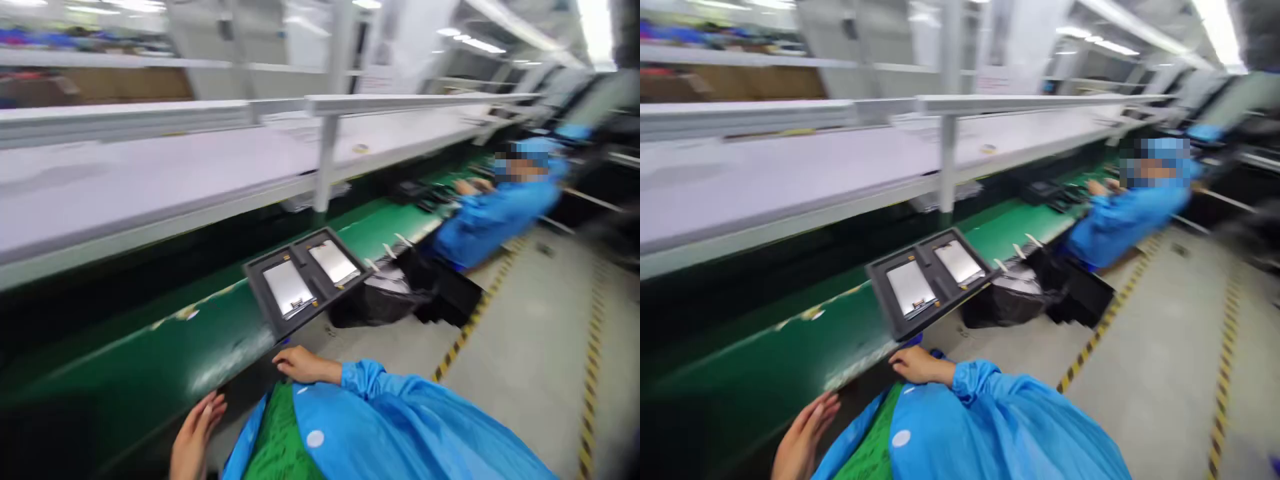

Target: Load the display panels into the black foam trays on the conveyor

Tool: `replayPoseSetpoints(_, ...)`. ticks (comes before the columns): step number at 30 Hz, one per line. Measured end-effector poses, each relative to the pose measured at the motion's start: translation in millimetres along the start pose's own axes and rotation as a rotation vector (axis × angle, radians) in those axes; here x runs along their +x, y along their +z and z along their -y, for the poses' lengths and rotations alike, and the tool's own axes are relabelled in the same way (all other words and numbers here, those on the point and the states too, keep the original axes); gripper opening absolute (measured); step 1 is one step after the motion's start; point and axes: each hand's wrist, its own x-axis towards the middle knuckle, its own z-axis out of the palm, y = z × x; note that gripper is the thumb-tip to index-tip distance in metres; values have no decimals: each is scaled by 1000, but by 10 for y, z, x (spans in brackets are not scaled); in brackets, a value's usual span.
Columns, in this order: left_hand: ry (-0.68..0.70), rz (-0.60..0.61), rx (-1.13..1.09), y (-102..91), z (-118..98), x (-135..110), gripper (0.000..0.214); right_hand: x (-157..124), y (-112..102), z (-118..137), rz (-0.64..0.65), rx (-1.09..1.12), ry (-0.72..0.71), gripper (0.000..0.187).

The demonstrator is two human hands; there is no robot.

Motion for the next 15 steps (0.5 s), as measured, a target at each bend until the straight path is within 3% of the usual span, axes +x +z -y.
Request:
replayPoseSetpoints(3, 12, -10, -178, -20, -33, -236, 68, 295, 268, 103, 151, -48, 11, 37)
replayPoseSetpoints(6, 3, 46, -259, -204, -35, -260, 64, 701, 527, 352, 282, -165, -27, 40)
replayPoseSetpoints(10, 72, -2, -285, -751, 112, -307, 57, 1144, 953, 662, 398, -285, -53, 41)
replayPoseSetpoints(15, 142, -255, -347, -1552, 372, -443, 56, 1539, 1386, 890, 490, -402, -38, 41)
